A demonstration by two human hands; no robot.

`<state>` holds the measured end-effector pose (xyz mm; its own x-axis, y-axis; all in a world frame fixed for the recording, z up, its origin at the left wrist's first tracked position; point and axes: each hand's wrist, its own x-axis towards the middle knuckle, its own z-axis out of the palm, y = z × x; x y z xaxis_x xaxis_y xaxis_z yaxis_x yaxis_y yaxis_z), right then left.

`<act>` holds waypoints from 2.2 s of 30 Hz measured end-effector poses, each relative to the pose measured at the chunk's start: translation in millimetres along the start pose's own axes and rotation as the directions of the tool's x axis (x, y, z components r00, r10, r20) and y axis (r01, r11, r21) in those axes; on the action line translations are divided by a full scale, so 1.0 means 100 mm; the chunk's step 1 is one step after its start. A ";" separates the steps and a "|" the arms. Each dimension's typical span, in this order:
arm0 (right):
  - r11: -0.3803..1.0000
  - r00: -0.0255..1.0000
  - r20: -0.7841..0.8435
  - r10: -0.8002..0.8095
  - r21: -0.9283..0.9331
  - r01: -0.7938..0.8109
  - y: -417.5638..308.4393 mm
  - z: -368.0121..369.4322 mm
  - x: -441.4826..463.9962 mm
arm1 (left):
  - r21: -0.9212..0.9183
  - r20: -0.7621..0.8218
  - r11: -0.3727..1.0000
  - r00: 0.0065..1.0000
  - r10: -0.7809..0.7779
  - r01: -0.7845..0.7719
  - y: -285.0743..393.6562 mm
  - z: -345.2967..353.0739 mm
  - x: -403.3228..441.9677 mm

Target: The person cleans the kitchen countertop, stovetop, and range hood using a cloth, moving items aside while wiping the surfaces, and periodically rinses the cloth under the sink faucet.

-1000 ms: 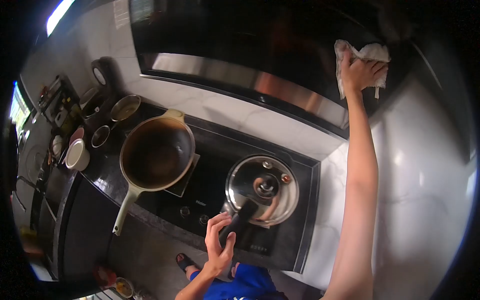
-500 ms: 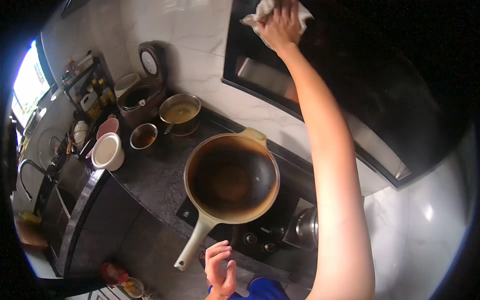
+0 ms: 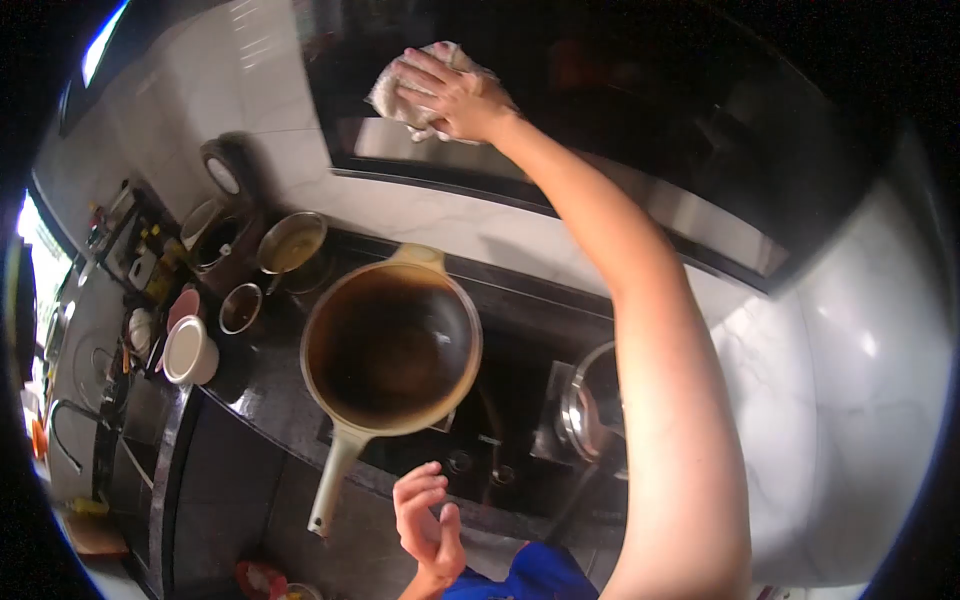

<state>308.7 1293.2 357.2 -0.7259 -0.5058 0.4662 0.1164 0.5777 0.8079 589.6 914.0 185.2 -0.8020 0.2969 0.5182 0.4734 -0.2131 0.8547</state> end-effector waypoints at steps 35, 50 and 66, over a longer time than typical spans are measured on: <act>0.757 0.767 0.110 0.633 0.122 -0.642 0.27 -1.19 -5.49 | 0.042 0.149 0.996 0.985 -0.083 0.077 0.48 1.03 -1.40; 0.958 0.927 0.314 -0.205 0.258 0.124 -0.40 -0.11 -2.41 | 0.165 -0.102 0.982 0.988 0.112 -0.094 0.21 0.10 -1.00; 0.983 0.921 0.341 -0.186 0.071 0.172 -2.03 1.35 0.82 | 0.117 -0.208 0.991 0.977 -0.042 0.067 -0.18 -2.47 -0.27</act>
<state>133.5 1221.3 183.0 -0.9218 -0.3546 0.1566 -0.0584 0.5264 0.8482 512.9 679.9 148.7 -0.8793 0.1053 0.4644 0.4577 -0.0825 0.8853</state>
